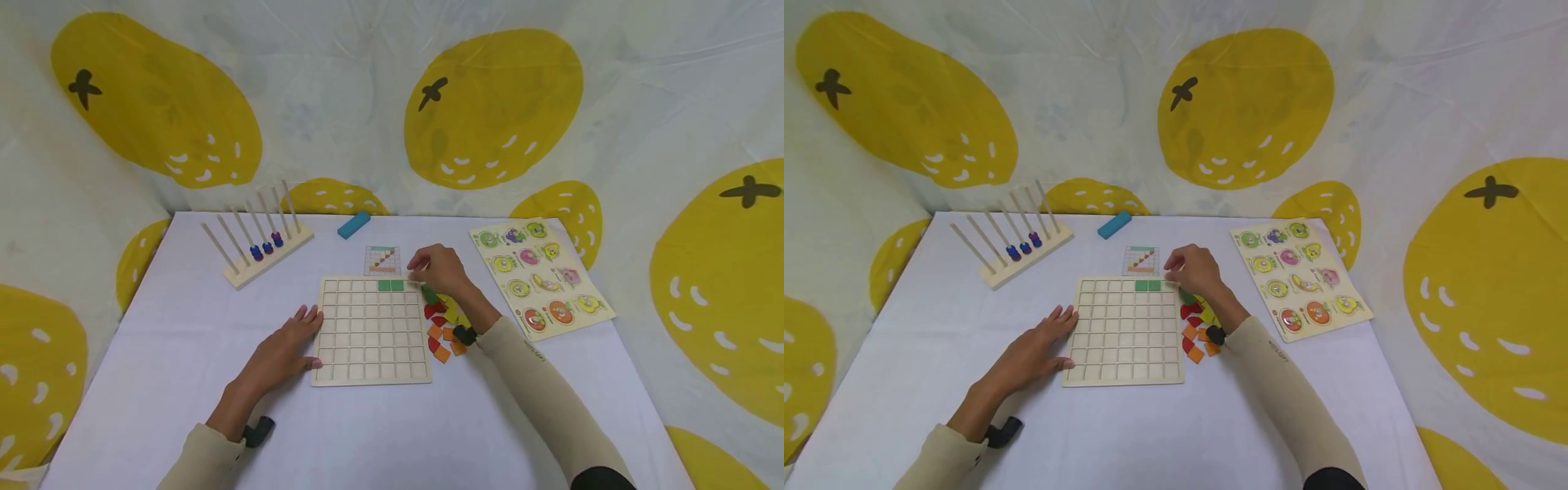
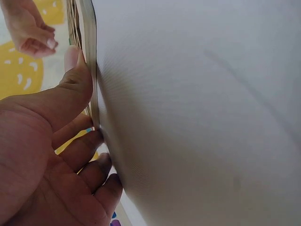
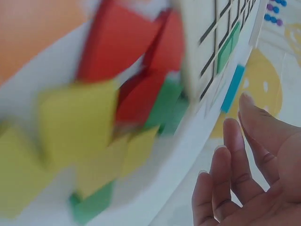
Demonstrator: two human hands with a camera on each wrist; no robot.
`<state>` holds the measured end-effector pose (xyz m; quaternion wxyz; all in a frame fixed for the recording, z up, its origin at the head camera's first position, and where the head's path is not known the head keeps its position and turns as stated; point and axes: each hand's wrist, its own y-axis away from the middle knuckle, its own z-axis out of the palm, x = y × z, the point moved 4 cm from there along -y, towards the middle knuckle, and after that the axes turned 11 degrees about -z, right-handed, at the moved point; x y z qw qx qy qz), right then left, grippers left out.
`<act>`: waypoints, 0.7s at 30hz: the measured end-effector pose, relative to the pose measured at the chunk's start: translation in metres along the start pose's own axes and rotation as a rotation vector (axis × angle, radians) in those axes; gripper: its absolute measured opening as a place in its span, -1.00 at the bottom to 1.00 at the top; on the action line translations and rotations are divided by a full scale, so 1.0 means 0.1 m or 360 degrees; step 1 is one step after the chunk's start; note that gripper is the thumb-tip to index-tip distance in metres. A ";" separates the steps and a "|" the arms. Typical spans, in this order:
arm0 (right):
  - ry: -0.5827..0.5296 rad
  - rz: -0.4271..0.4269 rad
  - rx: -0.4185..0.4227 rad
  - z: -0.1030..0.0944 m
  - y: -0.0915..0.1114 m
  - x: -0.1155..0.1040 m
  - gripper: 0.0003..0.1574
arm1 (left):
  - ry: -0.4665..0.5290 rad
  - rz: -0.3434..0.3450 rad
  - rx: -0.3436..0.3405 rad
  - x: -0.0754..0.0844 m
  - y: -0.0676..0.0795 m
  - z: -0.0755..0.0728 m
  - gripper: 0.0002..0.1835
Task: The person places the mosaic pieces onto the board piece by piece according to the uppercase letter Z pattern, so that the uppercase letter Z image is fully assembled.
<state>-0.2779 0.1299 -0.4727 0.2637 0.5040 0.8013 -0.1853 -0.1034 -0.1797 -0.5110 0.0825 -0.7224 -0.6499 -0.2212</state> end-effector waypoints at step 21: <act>0.0059 0.0134 -0.0159 -0.03 0.23 0.43 -0.86 | -0.0002 -0.0001 -0.0004 0.01 0.00 0.00 0.10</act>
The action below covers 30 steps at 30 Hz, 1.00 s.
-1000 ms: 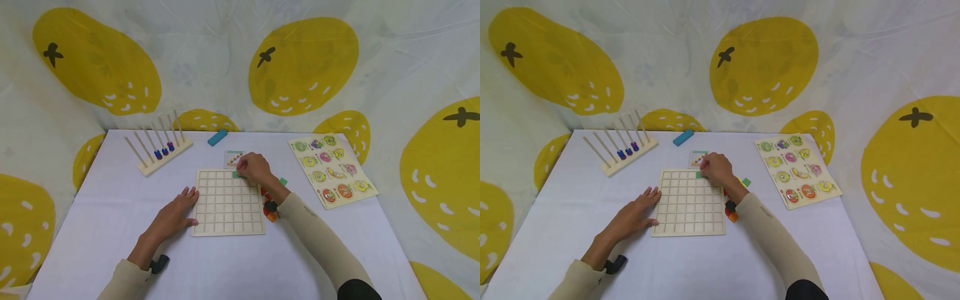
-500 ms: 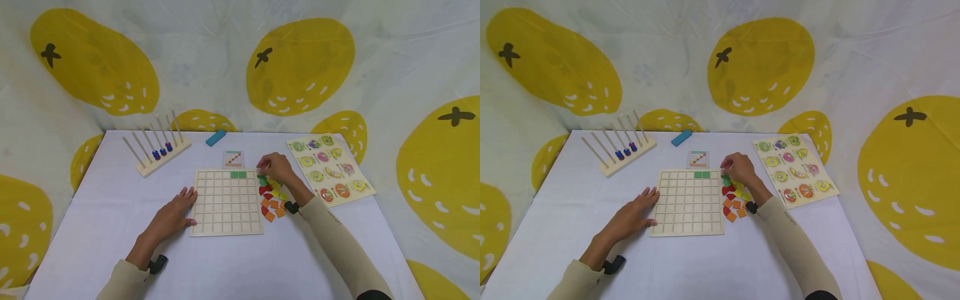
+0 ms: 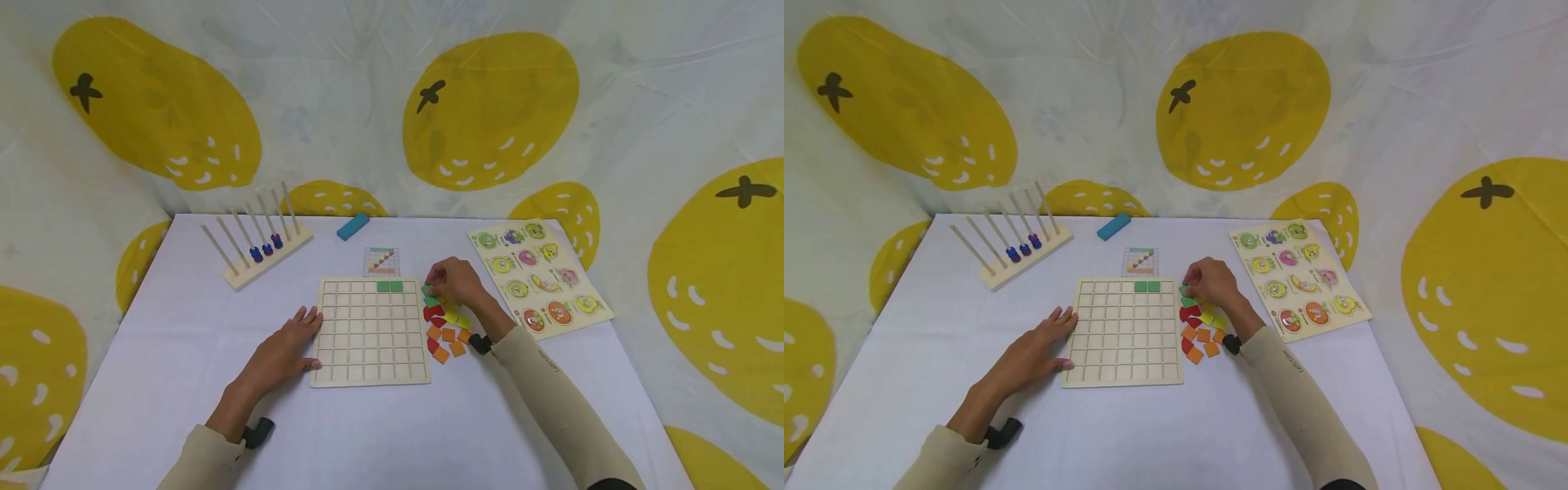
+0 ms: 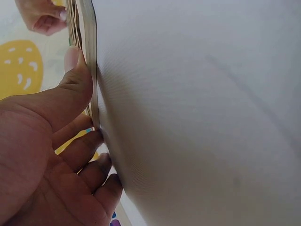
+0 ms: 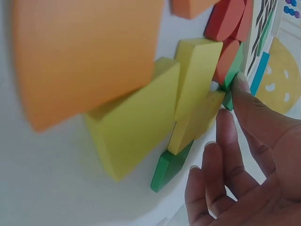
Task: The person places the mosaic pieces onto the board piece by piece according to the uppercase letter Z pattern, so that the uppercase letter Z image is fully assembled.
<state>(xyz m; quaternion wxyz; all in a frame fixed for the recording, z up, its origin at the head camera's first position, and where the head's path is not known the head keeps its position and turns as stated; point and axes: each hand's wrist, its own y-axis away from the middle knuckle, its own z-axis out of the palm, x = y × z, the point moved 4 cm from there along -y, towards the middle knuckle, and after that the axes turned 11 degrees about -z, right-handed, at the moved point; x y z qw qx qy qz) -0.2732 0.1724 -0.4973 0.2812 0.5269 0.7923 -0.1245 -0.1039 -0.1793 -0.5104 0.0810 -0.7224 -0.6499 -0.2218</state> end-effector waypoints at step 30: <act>-0.0167 -0.0117 0.0226 0.14 -0.27 -0.71 -0.83 | 0.0004 0.0001 0.0019 0.01 0.02 -0.01 0.08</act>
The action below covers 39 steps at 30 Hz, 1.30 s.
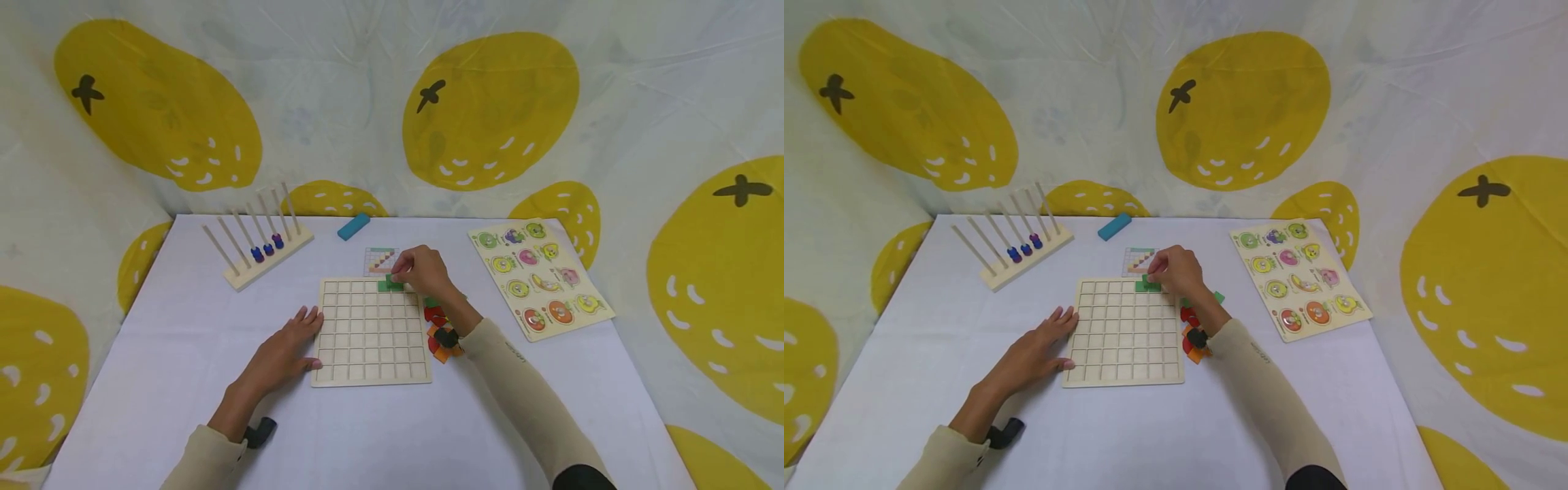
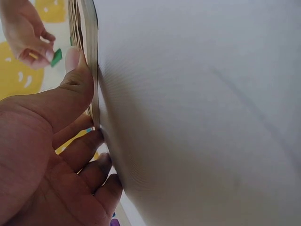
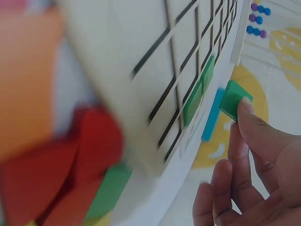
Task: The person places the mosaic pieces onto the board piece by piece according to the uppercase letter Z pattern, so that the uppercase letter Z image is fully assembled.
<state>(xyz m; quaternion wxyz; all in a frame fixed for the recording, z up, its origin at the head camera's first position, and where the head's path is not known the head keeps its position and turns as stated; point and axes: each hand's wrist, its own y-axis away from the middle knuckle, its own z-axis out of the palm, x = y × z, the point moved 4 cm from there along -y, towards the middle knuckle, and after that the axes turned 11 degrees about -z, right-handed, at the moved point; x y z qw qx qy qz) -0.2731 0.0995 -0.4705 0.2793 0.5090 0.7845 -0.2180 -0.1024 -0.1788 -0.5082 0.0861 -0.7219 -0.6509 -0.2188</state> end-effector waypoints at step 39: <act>0.0010 -0.0118 -0.0085 0.12 0.04 0.03 -0.90 | 0.0029 0.0045 0.0024 0.01 0.02 -0.03 0.08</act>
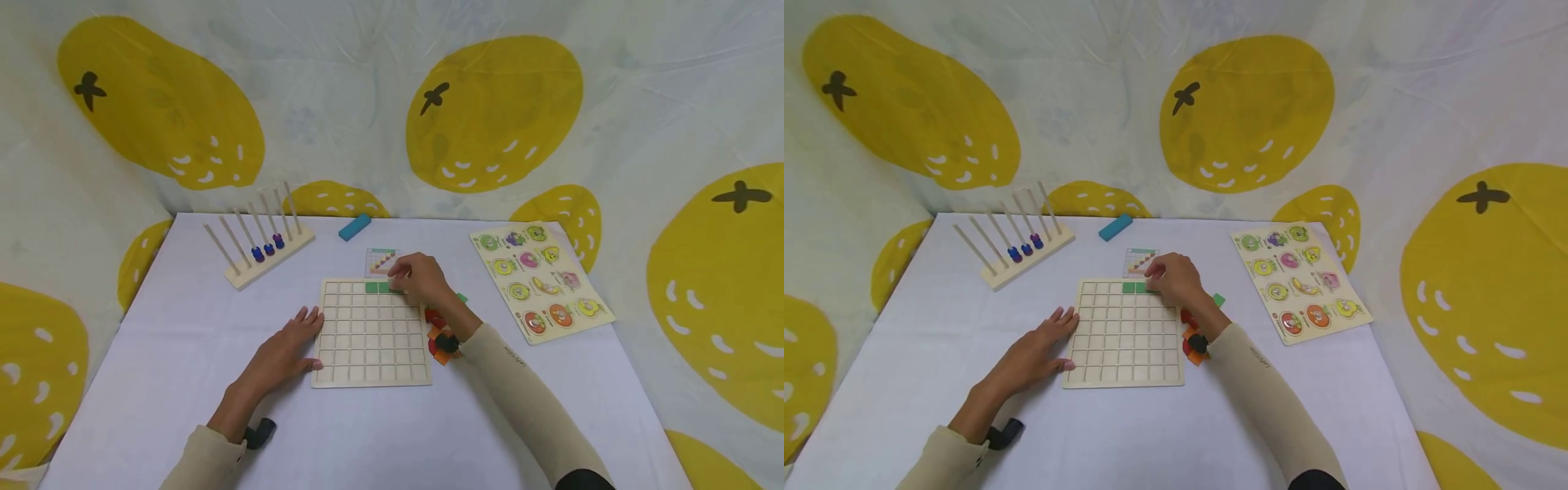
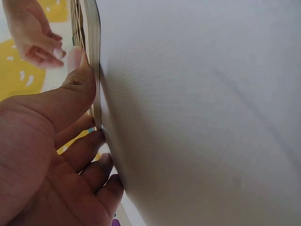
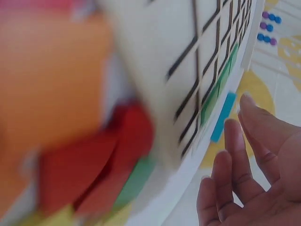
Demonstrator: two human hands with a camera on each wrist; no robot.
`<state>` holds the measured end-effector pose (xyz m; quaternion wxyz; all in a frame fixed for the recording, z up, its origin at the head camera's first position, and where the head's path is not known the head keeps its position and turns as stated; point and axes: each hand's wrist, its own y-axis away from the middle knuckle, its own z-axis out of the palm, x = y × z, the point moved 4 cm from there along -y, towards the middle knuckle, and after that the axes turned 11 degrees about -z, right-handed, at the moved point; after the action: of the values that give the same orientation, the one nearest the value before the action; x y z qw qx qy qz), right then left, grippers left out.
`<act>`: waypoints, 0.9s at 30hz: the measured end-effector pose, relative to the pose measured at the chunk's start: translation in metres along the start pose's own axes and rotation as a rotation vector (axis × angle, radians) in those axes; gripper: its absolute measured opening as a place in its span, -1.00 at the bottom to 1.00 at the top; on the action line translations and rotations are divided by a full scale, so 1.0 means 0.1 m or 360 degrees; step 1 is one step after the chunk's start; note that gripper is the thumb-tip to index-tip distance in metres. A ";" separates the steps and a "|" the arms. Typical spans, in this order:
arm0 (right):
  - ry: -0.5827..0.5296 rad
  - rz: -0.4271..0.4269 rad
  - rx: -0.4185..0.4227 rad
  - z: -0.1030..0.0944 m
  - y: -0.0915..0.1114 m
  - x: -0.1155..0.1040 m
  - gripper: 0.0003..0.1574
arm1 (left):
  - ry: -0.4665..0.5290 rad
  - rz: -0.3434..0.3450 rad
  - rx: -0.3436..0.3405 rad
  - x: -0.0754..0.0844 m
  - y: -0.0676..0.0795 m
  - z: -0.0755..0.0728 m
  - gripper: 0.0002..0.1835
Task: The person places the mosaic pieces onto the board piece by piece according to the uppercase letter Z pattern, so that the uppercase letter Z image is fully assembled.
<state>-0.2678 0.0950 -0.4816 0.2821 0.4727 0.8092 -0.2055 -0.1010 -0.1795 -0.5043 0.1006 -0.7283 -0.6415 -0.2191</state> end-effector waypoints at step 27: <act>0.0169 0.0250 -0.0134 -0.32 0.48 0.61 -0.85 | -0.0006 -0.0003 -0.0020 -0.01 0.00 0.01 0.08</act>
<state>-0.2577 0.1760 -0.5001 0.2738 0.5326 0.7913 -0.1233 -0.1009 -0.1801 -0.5060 0.0947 -0.7286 -0.6411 -0.2218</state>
